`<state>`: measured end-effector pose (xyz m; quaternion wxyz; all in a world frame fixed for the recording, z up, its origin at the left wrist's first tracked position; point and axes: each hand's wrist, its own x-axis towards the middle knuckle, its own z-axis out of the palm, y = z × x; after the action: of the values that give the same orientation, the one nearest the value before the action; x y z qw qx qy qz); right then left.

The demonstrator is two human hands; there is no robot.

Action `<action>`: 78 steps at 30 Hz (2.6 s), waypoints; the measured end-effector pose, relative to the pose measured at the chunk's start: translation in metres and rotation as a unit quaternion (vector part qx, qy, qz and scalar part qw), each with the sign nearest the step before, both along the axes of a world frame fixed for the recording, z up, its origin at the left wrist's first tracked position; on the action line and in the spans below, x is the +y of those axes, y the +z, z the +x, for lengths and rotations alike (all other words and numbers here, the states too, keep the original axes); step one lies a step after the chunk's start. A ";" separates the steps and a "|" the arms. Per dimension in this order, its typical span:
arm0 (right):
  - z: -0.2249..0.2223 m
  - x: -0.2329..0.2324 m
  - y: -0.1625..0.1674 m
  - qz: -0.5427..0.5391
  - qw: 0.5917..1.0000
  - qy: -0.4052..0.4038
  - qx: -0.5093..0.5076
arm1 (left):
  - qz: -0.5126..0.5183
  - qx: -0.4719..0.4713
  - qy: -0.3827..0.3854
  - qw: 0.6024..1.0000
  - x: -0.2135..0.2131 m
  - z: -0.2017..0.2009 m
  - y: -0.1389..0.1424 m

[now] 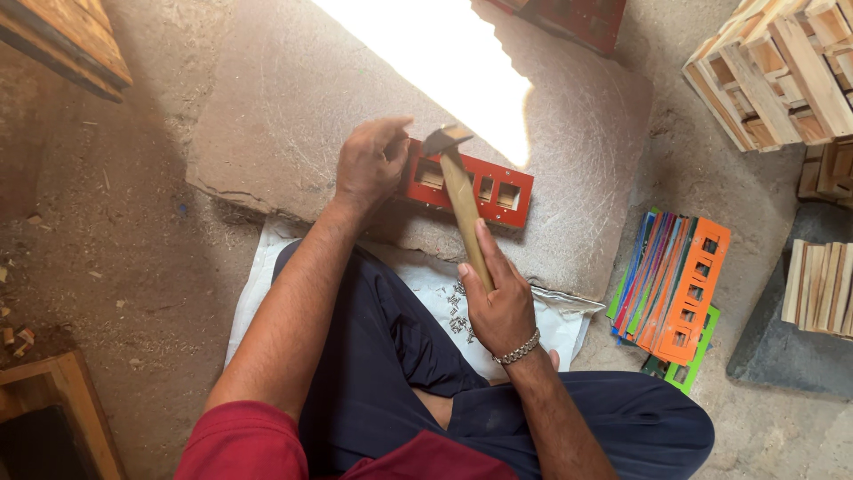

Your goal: The person sits on the floor and assembles small wooden frames by inserting nails into pre-drilled holes and hammering them in. They handle red, orange, and green frames, pick up nails, and use a hammer to secure the nails. Completed frames are stacked nearby.

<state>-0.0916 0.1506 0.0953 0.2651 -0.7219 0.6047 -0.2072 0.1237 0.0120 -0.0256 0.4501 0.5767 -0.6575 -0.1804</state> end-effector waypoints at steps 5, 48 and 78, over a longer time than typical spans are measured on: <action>0.010 -0.014 -0.009 0.034 0.999 -0.013 0.028 | 0.069 0.067 -0.007 0.995 0.000 0.001 0.006; 0.003 -0.013 0.010 0.035 0.996 -0.057 -0.052 | 0.077 0.137 -0.017 0.987 0.001 0.002 0.005; 0.044 -0.023 -0.016 -0.013 0.992 -0.099 0.073 | 0.082 0.284 0.001 0.955 -0.001 -0.002 -0.004</action>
<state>-0.0478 0.1280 0.0790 0.1892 -0.6749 0.6883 -0.1870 0.1215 0.0113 -0.0296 0.5695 0.5371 -0.4855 -0.3893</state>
